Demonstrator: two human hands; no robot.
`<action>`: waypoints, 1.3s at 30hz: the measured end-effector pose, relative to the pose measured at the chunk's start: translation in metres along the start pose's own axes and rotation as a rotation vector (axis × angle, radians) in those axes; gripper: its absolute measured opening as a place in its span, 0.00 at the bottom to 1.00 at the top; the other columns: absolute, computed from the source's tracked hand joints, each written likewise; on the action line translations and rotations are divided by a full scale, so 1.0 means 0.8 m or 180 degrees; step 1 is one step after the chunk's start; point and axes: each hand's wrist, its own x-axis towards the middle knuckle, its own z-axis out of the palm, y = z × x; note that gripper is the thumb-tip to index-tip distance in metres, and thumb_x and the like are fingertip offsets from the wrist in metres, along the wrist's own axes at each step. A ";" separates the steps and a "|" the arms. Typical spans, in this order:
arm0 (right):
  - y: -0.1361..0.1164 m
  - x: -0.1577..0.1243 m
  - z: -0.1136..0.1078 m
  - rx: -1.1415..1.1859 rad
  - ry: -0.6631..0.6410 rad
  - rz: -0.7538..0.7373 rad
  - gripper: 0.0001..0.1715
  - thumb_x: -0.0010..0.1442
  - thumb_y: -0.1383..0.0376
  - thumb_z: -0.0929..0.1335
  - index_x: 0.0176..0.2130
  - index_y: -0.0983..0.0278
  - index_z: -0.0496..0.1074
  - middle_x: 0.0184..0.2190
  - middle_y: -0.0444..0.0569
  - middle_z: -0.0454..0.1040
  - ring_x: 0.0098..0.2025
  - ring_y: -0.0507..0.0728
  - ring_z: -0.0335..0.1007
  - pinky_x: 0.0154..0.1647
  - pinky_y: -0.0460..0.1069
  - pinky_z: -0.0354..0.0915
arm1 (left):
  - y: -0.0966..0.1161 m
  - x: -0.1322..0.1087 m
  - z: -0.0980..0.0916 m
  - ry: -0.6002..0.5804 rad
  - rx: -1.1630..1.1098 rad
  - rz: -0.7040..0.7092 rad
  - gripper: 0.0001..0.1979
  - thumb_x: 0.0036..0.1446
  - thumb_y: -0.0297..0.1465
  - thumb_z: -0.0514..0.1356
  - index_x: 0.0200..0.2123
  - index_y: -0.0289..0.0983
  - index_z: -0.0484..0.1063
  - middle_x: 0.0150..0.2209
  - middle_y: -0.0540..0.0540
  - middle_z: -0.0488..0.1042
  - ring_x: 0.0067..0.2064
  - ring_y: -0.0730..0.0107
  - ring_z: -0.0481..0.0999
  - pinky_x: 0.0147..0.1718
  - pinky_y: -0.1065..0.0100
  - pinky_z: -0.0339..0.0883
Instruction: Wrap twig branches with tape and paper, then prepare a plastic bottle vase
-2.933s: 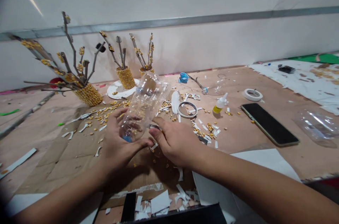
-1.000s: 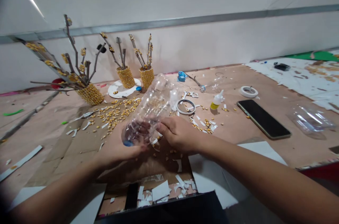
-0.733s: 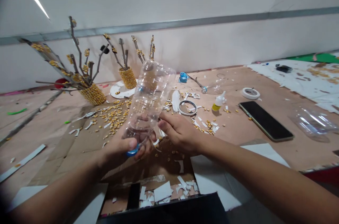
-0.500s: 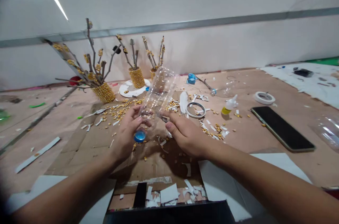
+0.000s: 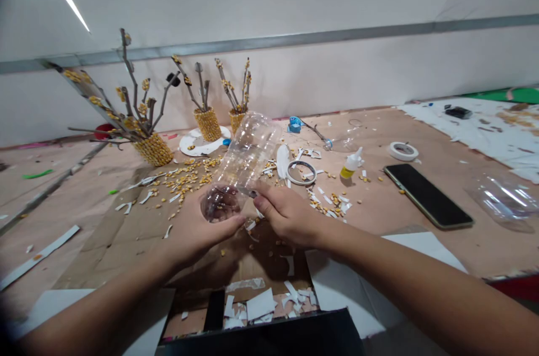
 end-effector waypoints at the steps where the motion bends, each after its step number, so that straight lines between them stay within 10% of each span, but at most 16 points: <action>1: 0.001 0.000 -0.001 0.0048 -0.0049 -0.0064 0.25 0.77 0.51 0.57 0.61 0.60 0.71 0.42 0.53 0.81 0.44 0.63 0.76 0.49 0.59 0.69 | 0.001 0.000 -0.002 -0.0144 -0.0050 -0.0038 0.22 0.47 0.36 0.74 0.44 0.36 0.74 0.34 0.47 0.77 0.34 0.66 0.76 0.34 0.64 0.71; 11: 0.003 0.004 -0.012 0.0594 -0.0477 -0.0305 0.27 0.77 0.47 0.56 0.64 0.52 0.70 0.59 0.53 0.77 0.60 0.64 0.72 0.66 0.65 0.64 | -0.004 0.007 -0.011 -0.1140 -0.0982 -0.0418 0.25 0.40 0.38 0.77 0.39 0.33 0.74 0.30 0.47 0.74 0.31 0.71 0.70 0.29 0.69 0.63; 26: 0.000 0.002 -0.016 0.0905 -0.0709 -0.0113 0.36 0.75 0.42 0.56 0.70 0.53 0.66 0.54 0.53 0.81 0.61 0.64 0.73 0.68 0.65 0.63 | -0.028 0.000 -0.006 -0.2329 -0.2810 -0.1013 0.26 0.42 0.42 0.73 0.43 0.33 0.80 0.27 0.44 0.79 0.20 0.77 0.67 0.14 0.77 0.53; 39: 0.002 0.001 -0.018 0.0738 -0.0606 -0.0224 0.36 0.76 0.43 0.55 0.70 0.56 0.66 0.52 0.54 0.80 0.58 0.63 0.75 0.66 0.65 0.65 | -0.021 -0.002 -0.006 -0.2249 -0.2475 -0.1142 0.30 0.34 0.41 0.78 0.42 0.36 0.80 0.28 0.44 0.79 0.22 0.75 0.68 0.18 0.73 0.55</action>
